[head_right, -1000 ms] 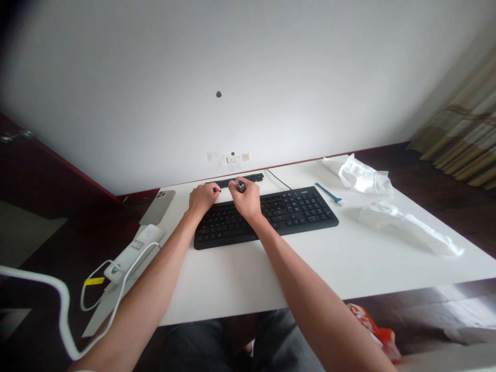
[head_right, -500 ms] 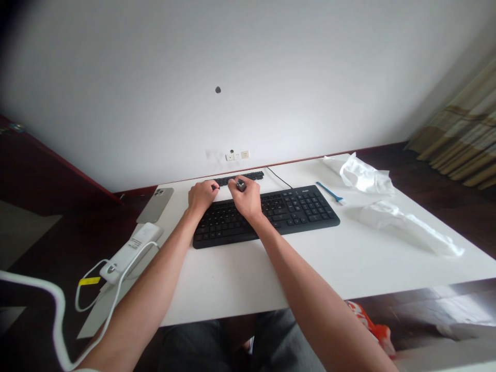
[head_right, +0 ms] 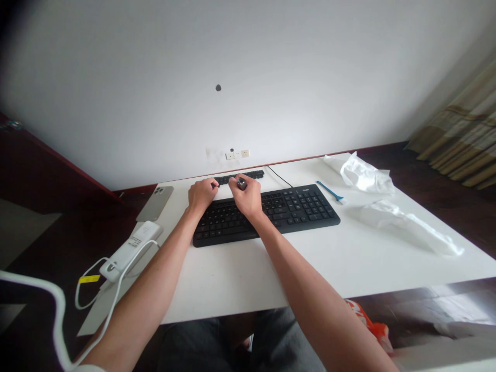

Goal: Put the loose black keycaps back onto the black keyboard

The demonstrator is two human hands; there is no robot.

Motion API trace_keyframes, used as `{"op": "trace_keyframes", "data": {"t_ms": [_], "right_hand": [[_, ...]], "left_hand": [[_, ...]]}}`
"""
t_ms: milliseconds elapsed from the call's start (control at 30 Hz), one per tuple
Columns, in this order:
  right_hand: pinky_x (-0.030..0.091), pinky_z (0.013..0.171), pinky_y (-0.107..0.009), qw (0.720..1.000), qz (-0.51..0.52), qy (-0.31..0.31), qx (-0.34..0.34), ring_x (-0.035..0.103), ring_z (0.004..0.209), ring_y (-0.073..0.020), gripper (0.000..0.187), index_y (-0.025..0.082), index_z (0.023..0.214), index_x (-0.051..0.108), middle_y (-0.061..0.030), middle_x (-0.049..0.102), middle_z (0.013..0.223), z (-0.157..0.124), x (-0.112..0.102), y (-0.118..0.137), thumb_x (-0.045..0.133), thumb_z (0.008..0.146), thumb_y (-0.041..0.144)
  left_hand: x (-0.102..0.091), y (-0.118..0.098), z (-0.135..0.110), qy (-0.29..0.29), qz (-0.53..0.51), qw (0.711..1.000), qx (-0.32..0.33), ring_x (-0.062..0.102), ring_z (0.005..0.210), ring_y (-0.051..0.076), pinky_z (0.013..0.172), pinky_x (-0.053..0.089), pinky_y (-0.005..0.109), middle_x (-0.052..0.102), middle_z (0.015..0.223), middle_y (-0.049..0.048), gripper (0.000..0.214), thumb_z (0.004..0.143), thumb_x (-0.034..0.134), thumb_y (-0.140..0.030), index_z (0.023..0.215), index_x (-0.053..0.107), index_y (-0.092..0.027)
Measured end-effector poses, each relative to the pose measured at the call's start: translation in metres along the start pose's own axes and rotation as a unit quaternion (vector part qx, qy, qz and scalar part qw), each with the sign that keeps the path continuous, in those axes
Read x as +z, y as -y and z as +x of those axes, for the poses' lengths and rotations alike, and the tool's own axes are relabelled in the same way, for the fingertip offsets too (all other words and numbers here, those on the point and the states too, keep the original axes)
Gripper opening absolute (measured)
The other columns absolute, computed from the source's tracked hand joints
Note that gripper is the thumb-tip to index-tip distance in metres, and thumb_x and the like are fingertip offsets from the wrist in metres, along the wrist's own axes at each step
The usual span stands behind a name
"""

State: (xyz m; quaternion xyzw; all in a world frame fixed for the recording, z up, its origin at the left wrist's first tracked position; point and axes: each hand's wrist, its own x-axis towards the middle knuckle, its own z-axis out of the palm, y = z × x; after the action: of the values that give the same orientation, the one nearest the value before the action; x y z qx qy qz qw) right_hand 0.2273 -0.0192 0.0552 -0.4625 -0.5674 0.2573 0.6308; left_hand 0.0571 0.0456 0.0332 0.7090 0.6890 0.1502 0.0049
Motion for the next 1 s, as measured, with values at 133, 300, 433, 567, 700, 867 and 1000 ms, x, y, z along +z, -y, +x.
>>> {"op": "trace_keyframes", "data": {"t_ms": [133,300,433,567,700,867,1000], "right_hand": [[0.025,0.055,-0.028,1.000,0.007,0.000,0.001,0.027,0.058,-0.0114,0.038,0.022,0.061,0.032,0.0051,0.025,0.059,0.000,-0.001,0.000,0.057,0.089,0.030],[0.026,0.055,-0.028,1.000,0.012,-0.003,0.011,0.028,0.058,-0.0115,0.038,0.022,0.061,0.033,0.0050,0.027,0.059,0.001,0.000,-0.001,0.057,0.088,0.031],[0.027,0.055,-0.029,1.000,0.017,-0.004,0.014,0.028,0.058,-0.0115,0.038,0.022,0.060,0.032,0.0049,0.027,0.058,0.001,0.000,-0.001,0.057,0.088,0.031],[0.026,0.054,-0.029,0.999,0.036,-0.009,0.022,0.029,0.057,-0.0113,0.039,0.022,0.060,0.033,0.0049,0.029,0.057,0.000,0.000,0.000,0.058,0.088,0.031],[0.025,0.051,-0.028,0.989,0.131,-0.020,0.061,0.029,0.053,-0.0105,0.040,0.023,0.060,0.031,0.0052,0.031,0.055,0.003,0.001,0.001,0.060,0.087,0.033],[0.018,0.045,-0.027,0.929,0.313,-0.024,0.194,0.015,0.050,-0.0086,0.043,0.024,0.064,0.024,0.0088,0.017,0.058,0.011,-0.001,0.005,0.063,0.079,0.033],[0.024,0.044,-0.026,0.894,0.371,0.008,0.251,0.016,0.049,-0.0094,0.039,0.024,0.066,0.025,0.0090,0.016,0.057,0.012,-0.003,0.008,0.061,0.079,0.033]], "left_hand": [[-0.003,0.000,-0.002,-0.002,0.001,1.000,-0.008,0.069,0.095,0.029,0.084,0.051,0.039,0.077,0.102,0.0037,0.026,0.091,0.054,-0.030,0.108,0.074,-0.036],[-0.019,0.004,-0.011,-0.012,0.003,1.000,-0.023,0.069,0.093,0.028,0.084,0.050,0.039,0.077,0.099,0.0042,0.026,0.093,0.054,-0.032,0.108,0.074,-0.036],[-0.033,0.008,-0.028,-0.024,-0.032,0.999,0.025,0.069,0.083,0.025,0.078,0.049,0.034,0.075,0.084,0.0014,0.025,0.091,0.057,-0.028,0.106,0.075,-0.034],[-0.040,0.008,-0.054,-0.006,-0.152,0.977,0.152,0.063,0.068,0.017,0.072,0.047,0.028,0.070,0.072,-0.0014,0.025,0.089,0.057,-0.019,0.100,0.077,-0.028],[-0.047,0.006,-0.074,0.006,-0.249,0.949,0.194,0.063,0.070,0.014,0.072,0.047,0.025,0.075,0.083,0.0009,0.029,0.090,0.050,-0.015,0.086,0.078,-0.022],[-0.056,0.004,-0.078,0.101,-0.211,0.954,0.190,0.051,0.055,0.013,0.060,0.037,0.026,0.066,0.061,-0.0009,0.026,0.090,0.056,-0.024,0.086,0.082,-0.023],[-0.054,0.002,-0.077,0.147,-0.192,0.950,0.198,0.049,0.053,0.013,0.059,0.033,0.026,0.068,0.062,0.0000,0.029,0.091,0.055,-0.027,0.088,0.084,-0.024]]}}
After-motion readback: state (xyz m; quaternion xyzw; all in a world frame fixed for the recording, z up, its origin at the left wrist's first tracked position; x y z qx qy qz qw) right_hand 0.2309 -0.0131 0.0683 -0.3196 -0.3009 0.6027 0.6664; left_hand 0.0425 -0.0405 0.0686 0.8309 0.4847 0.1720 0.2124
